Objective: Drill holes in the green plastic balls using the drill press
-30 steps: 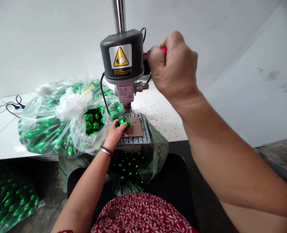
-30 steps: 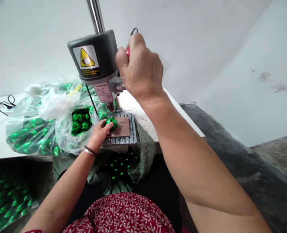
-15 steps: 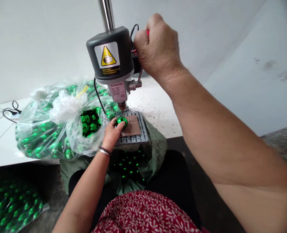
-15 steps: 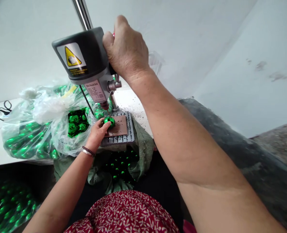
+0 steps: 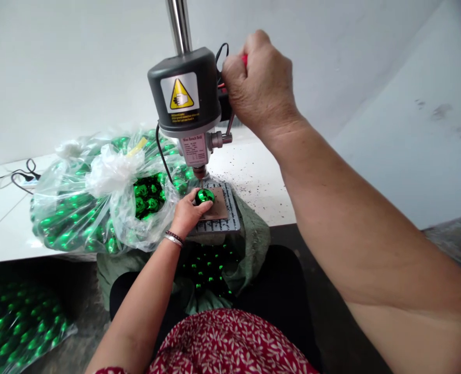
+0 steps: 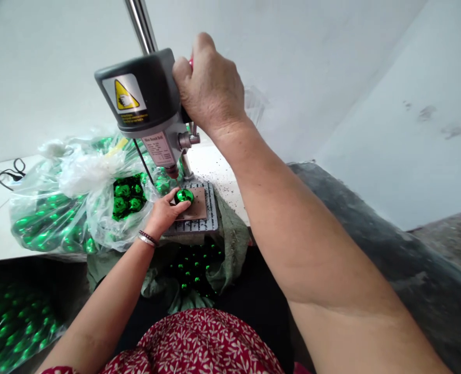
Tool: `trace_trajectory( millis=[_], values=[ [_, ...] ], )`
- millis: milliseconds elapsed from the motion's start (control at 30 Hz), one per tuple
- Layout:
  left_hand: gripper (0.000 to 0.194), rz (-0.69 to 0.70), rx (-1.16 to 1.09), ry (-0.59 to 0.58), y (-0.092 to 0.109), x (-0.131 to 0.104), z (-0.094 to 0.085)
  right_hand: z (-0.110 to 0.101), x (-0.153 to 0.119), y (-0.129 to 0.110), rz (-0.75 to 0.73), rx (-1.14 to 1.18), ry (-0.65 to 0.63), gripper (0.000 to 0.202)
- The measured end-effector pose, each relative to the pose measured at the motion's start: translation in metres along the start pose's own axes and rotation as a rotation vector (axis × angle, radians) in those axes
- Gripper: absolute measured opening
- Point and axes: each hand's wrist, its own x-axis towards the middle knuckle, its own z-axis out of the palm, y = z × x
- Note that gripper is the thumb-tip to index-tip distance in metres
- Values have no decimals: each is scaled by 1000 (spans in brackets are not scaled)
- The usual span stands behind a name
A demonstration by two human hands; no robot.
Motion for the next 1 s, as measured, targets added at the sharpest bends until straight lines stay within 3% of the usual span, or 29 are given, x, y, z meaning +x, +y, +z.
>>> trace_trajectory(
  millis=[333,567,1000],
  values=[
    [60,5,-31,2,-6,-2,6,-2,-20,5,-10,27,83,26],
    [58,24,-71,-5,-8,-4,7,2,-60,20,-226,121,304,18],
    [46,76,-58,3,-11,-4,9,11,-92,30,-265,107,366,15]
  ],
)
